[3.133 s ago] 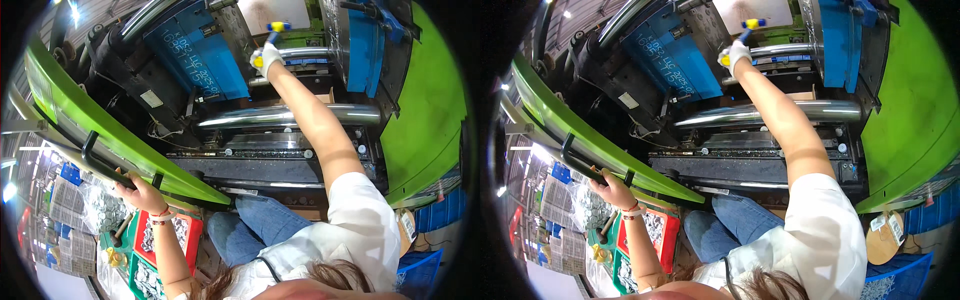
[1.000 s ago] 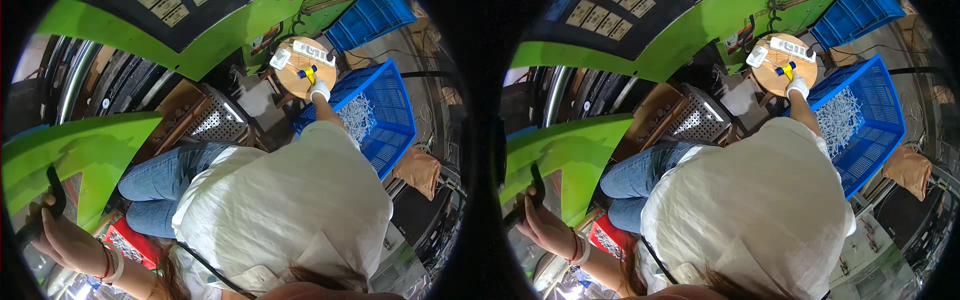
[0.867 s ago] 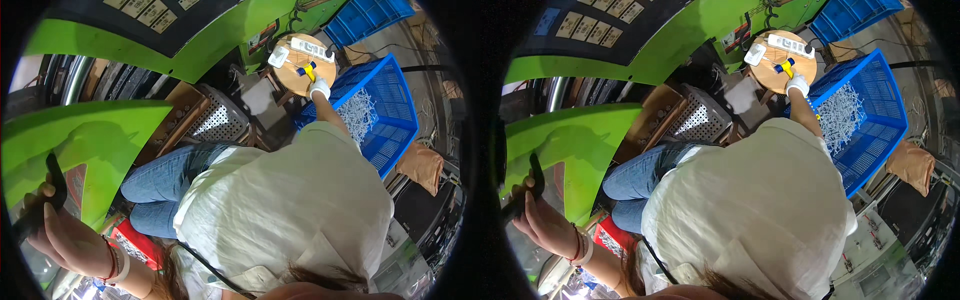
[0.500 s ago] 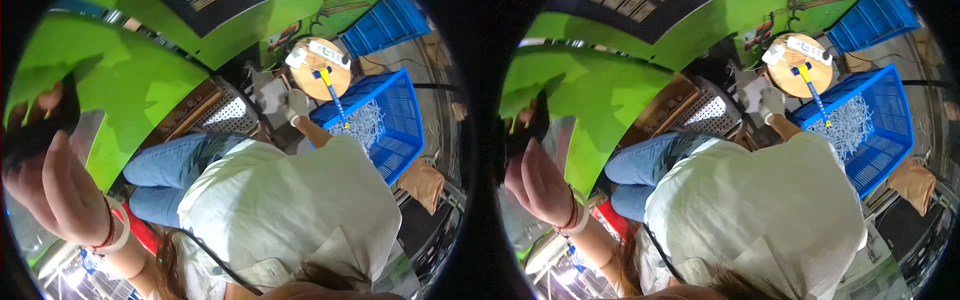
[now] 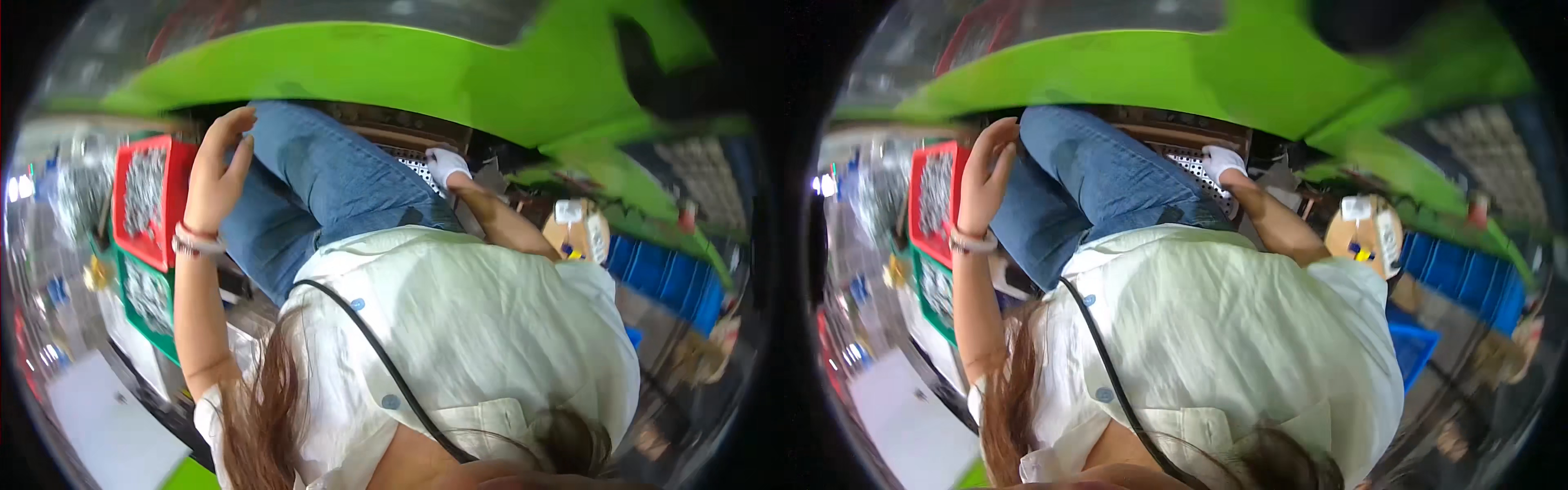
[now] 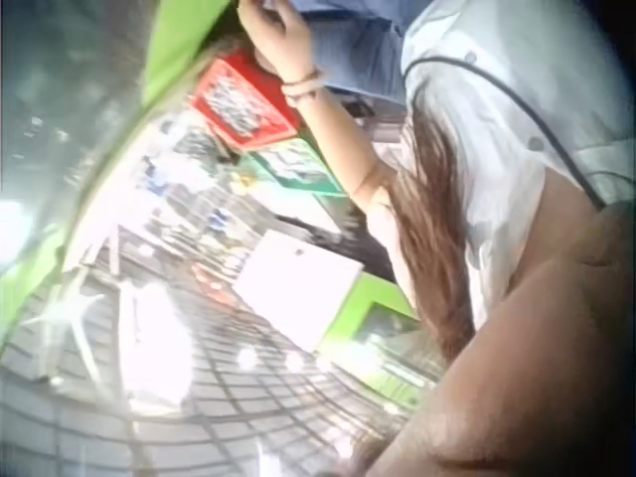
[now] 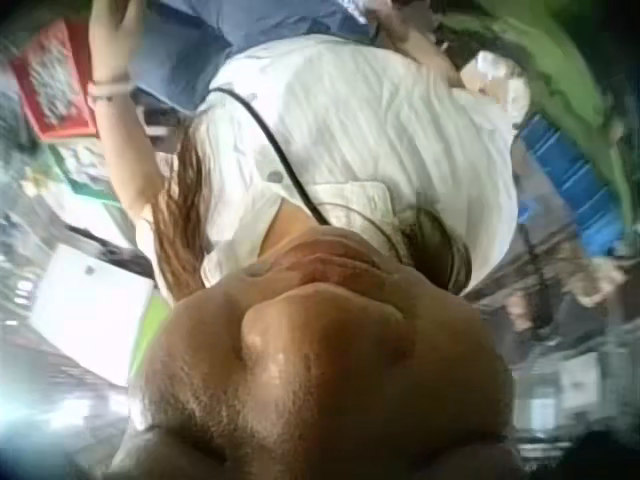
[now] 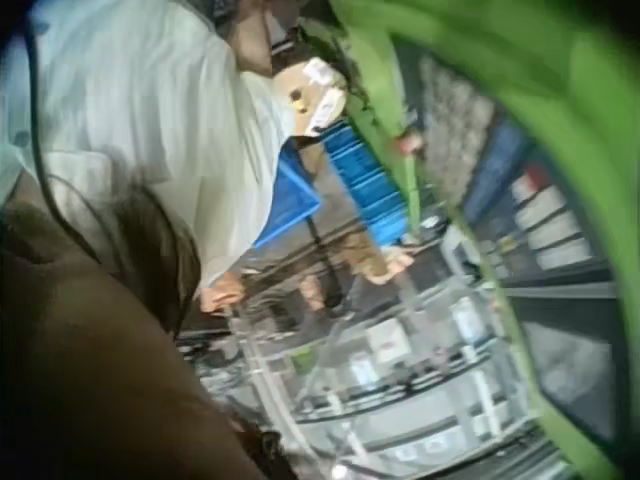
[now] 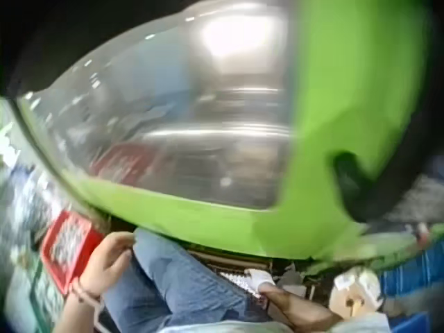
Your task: Inspecting and processing plastic components at a manual assembly station including interaction with molding machinery.
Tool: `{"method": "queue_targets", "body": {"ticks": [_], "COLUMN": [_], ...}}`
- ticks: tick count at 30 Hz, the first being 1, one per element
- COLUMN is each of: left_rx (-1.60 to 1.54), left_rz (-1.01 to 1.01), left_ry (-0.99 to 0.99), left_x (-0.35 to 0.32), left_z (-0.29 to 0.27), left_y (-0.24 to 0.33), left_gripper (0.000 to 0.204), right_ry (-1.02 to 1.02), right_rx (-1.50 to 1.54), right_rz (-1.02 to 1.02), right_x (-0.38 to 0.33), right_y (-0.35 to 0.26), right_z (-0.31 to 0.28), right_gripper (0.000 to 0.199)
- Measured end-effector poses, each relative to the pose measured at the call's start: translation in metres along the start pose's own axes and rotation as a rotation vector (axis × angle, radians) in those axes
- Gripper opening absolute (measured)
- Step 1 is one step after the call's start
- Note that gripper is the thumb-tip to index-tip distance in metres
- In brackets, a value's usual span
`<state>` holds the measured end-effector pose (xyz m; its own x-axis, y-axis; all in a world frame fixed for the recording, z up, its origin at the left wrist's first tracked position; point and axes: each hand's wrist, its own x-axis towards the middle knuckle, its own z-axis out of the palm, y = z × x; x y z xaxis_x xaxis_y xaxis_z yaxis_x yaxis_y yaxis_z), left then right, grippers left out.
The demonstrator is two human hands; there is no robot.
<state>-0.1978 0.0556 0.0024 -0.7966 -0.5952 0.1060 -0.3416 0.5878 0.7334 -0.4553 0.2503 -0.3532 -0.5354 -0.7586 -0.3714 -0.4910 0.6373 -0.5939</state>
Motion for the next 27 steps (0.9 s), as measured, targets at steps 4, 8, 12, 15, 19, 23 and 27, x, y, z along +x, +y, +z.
{"method": "queue_targets", "body": {"ticks": [4, 8, 12, 15, 19, 23, 27], "left_rx": [0.321, 0.454, 0.486, 0.145, -0.522, -0.644, -0.666], "left_rz": [-0.031, -0.14, -0.455, -0.945, -1.3, -1.31, -1.334], "left_ry": [0.204, 0.539, 0.885, 0.727, 0.304, 0.226, 0.25], "left_x": [-0.032, -0.101, -0.217, -0.297, -0.334, -0.328, -0.318], "left_z": [-0.01, -0.016, 0.02, 0.103, 0.225, 0.256, 0.242], "left_y": [-0.074, -0.134, -0.194, -0.216, -0.202, -0.191, -0.183], "left_gripper": [0.029, 0.028, 0.016, 0.015, 0.016, 0.016, 0.016], "right_ry": [-0.114, -0.144, -0.323, -0.391, -0.455, -0.51, -0.558], "right_rx": [-0.123, -0.256, -0.151, -0.224, -0.285, -0.332, -0.371], "right_rz": [-0.074, -0.209, -0.238, -0.229, -0.226, -0.227, -0.223], "right_x": [0.013, 0.024, 0.031, 0.033, 0.033, 0.036, 0.042], "right_y": [0.027, 0.046, 0.044, 0.032, 0.013, -0.002, -0.006], "right_z": [0.02, 0.035, 0.045, 0.048, 0.046, 0.044, 0.039], "right_gripper": [0.031, 0.024, 0.022, 0.022, 0.023, 0.024, 0.024]}}
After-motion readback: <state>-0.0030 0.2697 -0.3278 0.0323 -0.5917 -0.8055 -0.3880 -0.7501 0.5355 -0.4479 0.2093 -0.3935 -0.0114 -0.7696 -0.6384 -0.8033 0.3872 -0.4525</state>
